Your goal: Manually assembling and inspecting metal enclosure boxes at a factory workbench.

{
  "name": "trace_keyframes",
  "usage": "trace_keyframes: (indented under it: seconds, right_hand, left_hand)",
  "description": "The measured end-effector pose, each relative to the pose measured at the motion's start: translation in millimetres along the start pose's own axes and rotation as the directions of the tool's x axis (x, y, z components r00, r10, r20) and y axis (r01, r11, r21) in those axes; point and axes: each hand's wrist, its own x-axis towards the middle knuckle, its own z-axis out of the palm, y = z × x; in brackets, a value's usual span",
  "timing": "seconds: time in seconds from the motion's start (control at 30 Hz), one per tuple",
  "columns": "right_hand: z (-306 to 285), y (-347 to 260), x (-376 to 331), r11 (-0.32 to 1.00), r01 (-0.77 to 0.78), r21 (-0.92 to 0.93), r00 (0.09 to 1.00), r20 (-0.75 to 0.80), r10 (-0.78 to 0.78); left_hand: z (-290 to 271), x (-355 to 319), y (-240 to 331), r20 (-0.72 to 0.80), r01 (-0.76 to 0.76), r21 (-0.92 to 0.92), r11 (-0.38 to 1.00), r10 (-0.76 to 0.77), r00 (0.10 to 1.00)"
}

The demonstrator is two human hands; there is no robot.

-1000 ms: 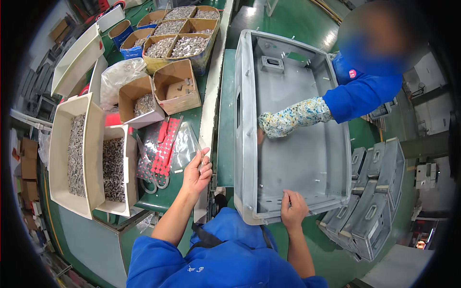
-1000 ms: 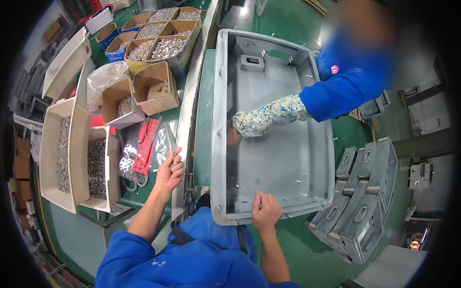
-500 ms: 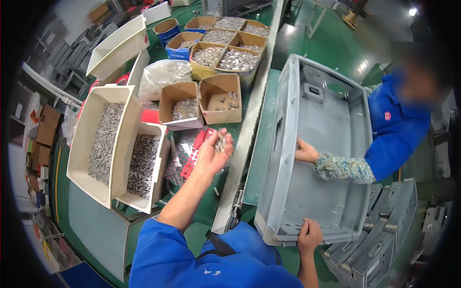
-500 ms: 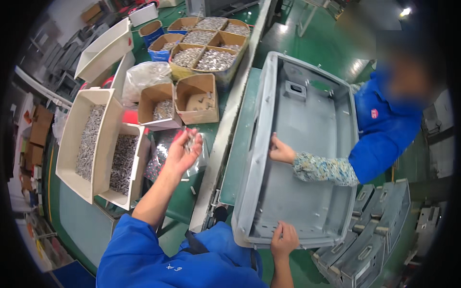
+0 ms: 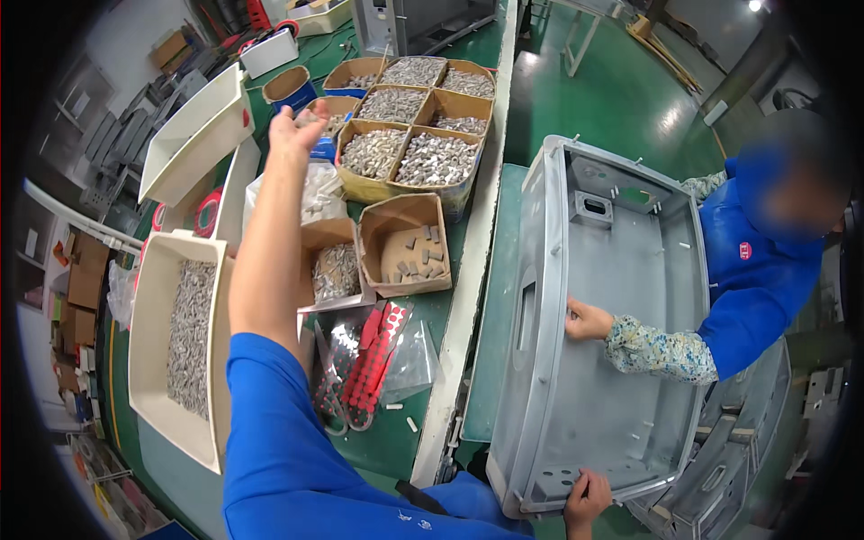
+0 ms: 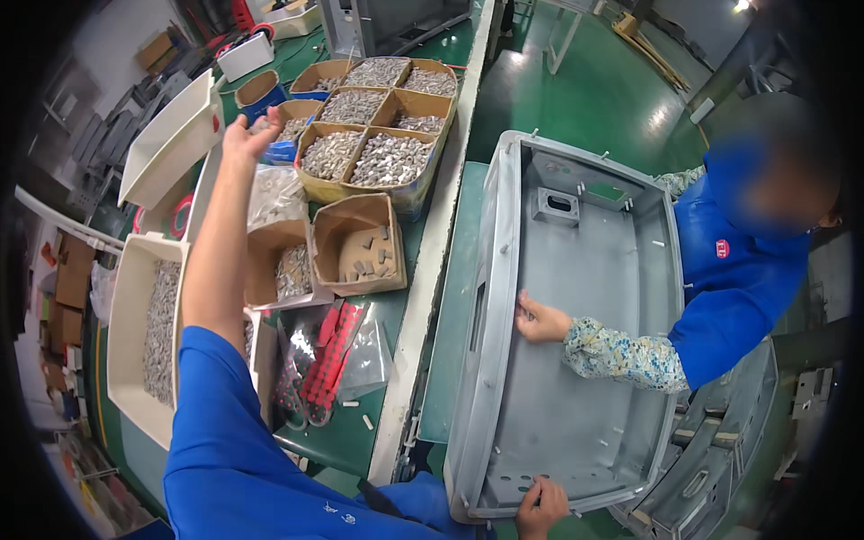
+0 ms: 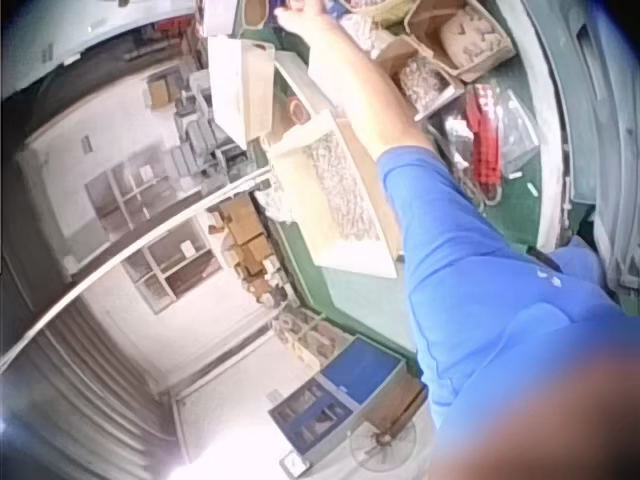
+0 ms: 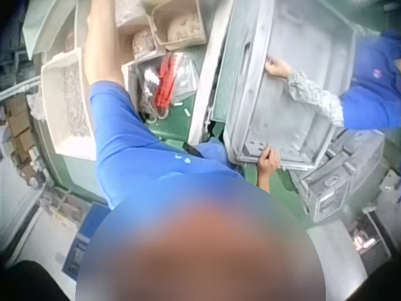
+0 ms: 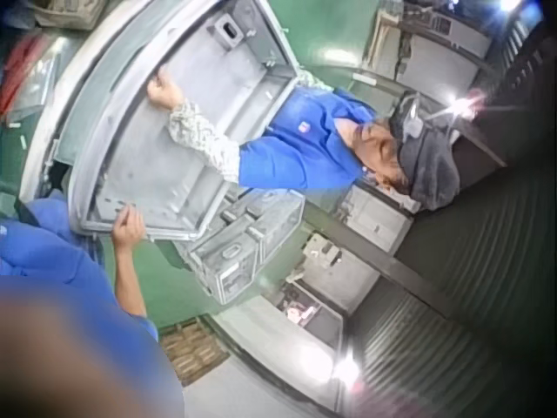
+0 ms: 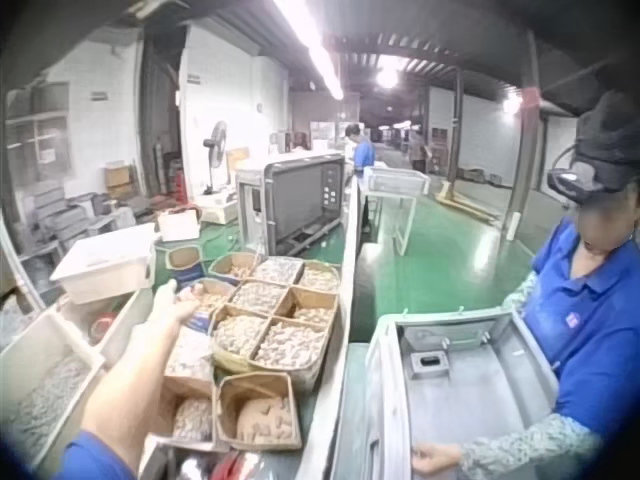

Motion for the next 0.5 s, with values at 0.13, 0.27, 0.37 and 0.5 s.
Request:
trace_keyframes:
  seconds: [0.13,0.27,0.37,0.5]
  right_hand:
    - [-5,-6,4,0.995,0.018,-0.094,0.999,0.029,-0.016]
    - [-6,-10,8,0.995,0.019,-0.096,0.998,0.058,-0.013]
    - [-7,-7,6,0.987,0.030,-0.158,0.994,0.104,-0.014]
    - [-6,-11,8,0.988,0.037,-0.151,0.997,0.070,-0.027]
  left_hand:
    - [21,46,15,-0.062,-0.089,0.022,0.996,0.091,0.994]
    - [26,61,8,-0.098,-0.141,0.019,0.990,0.142,0.985]
    - [21,67,1,-0.122,-0.225,0.013,0.974,0.225,0.967]
    - [19,80,-5,-0.094,-0.295,0.092,0.951,0.304,0.948]
